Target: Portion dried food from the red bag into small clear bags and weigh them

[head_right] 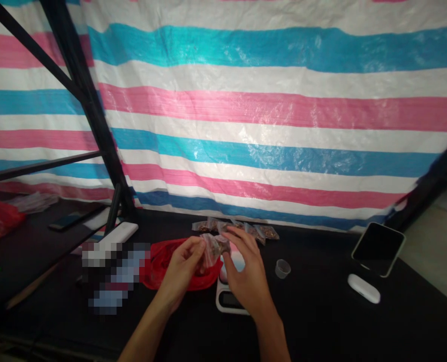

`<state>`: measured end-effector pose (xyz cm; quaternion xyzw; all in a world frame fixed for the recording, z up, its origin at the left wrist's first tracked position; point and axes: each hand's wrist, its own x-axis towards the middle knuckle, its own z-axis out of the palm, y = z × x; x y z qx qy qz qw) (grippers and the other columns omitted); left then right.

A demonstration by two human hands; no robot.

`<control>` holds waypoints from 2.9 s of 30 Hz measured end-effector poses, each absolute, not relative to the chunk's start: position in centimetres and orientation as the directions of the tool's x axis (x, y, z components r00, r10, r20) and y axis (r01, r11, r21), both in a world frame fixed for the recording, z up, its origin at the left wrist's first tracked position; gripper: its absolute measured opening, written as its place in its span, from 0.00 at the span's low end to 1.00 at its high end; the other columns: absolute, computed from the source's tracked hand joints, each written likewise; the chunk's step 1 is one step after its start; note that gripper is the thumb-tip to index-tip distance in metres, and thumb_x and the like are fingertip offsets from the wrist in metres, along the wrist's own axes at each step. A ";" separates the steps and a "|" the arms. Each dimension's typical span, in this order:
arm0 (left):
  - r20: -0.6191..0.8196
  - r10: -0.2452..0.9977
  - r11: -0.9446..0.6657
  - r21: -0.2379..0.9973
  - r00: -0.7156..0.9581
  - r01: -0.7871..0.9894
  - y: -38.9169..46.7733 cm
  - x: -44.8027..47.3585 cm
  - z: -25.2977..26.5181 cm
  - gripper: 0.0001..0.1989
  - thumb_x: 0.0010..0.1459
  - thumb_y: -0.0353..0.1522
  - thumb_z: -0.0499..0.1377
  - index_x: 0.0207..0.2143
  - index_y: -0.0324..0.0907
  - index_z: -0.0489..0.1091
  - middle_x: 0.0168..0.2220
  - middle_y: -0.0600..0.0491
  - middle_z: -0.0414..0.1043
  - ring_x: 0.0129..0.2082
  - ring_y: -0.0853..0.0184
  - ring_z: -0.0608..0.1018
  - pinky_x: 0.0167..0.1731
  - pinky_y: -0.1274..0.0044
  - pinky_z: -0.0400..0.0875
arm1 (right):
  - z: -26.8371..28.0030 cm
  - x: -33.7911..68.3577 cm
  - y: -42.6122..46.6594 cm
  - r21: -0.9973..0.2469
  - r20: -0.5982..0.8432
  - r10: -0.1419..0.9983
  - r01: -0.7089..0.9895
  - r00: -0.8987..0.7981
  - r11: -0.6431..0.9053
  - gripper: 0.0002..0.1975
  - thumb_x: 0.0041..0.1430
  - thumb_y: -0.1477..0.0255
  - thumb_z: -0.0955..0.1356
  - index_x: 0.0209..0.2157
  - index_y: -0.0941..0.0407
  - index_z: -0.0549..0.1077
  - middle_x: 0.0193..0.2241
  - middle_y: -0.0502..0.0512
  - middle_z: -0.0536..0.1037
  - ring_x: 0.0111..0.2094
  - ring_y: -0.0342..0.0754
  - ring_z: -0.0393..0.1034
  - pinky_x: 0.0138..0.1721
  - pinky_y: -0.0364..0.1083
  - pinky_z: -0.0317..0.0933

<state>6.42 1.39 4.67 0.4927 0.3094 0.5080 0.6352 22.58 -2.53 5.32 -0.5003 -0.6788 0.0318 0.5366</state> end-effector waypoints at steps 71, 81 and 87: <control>0.378 0.904 -0.406 0.620 0.198 0.672 2.7 2.1 1.1 0.26 0.62 0.26 0.55 0.63 0.43 0.64 0.55 0.43 0.76 0.54 0.54 0.75 0.56 0.60 0.63 | 3.2 15.1 0.5 -0.776 0.523 0.830 0.512 0.193 0.370 0.14 0.62 0.72 0.65 0.48 0.54 0.77 0.37 0.55 0.79 0.38 0.50 0.73 0.44 0.49 0.68; 0.415 0.883 -0.446 0.597 0.218 0.668 2.7 2.3 2.2 0.26 0.61 0.27 0.58 0.62 0.47 0.65 0.56 0.45 0.75 0.55 0.54 0.74 0.55 0.60 0.62 | 3.5 16.1 0.3 -0.736 0.582 0.780 0.556 0.228 0.387 0.14 0.63 0.69 0.65 0.46 0.54 0.78 0.40 0.57 0.82 0.36 0.50 0.75 0.41 0.49 0.69; 0.582 0.789 -0.565 0.562 0.198 0.603 2.6 1.7 2.7 0.27 0.63 0.36 0.61 0.64 0.49 0.61 0.61 0.46 0.69 0.61 0.56 0.69 0.60 0.62 0.61 | 5.1 22.7 -1.1 -0.818 0.524 0.632 0.545 0.571 0.186 0.19 0.59 0.60 0.66 0.44 0.57 0.79 0.34 0.59 0.82 0.31 0.51 0.75 0.34 0.48 0.68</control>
